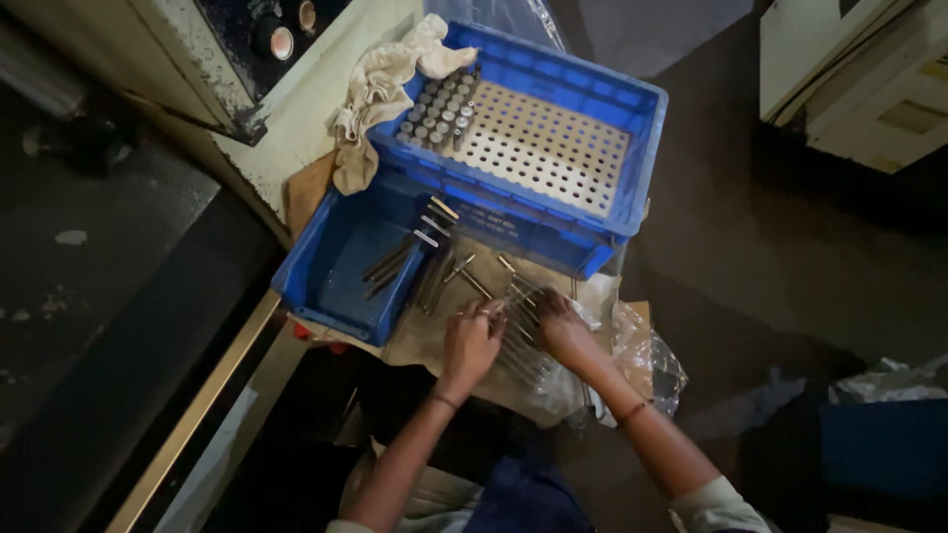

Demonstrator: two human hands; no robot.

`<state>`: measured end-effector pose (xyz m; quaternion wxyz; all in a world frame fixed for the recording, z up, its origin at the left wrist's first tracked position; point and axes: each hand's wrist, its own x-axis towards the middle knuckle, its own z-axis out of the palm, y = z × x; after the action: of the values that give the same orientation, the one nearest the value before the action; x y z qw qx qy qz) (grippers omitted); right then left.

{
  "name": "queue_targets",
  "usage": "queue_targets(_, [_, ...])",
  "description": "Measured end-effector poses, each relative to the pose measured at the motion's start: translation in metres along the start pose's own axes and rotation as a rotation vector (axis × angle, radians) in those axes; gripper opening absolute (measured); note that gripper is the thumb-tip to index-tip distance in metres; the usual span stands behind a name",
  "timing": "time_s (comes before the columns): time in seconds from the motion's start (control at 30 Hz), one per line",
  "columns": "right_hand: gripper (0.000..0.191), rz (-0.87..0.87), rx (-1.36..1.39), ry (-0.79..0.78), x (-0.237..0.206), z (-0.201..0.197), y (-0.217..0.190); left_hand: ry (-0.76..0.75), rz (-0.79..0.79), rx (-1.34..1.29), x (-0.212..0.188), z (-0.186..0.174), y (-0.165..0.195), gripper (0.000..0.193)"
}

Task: The person organizes metal rods in a blue crate, then opens a CNC machine door to insert a rod into the chuck. They close the door, operate the control panel, and later reopen the door to remove the rod and return it to the crate.

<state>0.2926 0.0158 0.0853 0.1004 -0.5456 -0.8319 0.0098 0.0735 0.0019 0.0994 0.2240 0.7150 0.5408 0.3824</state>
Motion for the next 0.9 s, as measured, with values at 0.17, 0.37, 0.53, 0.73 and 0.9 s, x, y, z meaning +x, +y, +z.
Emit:
queue_targets(0.17, [0.057,0.069,-0.023,-0.007,0.023,0.024,0.003,0.033,0.050,0.053,0.009,0.020,-0.027,0.027])
queue_targets(0.37, [0.060,0.246,-0.050,-0.037,0.067,0.007,-0.025,0.009,-0.329,-0.238,0.026,0.050,-0.053,0.022])
queue_targets(0.53, [0.045,0.093,-0.233,0.123,0.075,0.007,-0.034,0.012,-0.089,0.162,0.031,0.051,-0.058,0.023])
queue_targets(0.73, [0.039,0.137,-0.180,0.141,0.073,0.006,-0.044,-0.044,-0.041,0.135,0.033,0.015,-0.034,0.022])
queue_targets(0.9, [0.045,0.118,0.066,0.180,0.061,-0.014,-0.056,0.003,-0.073,0.226,0.049,0.020,-0.015,0.023])
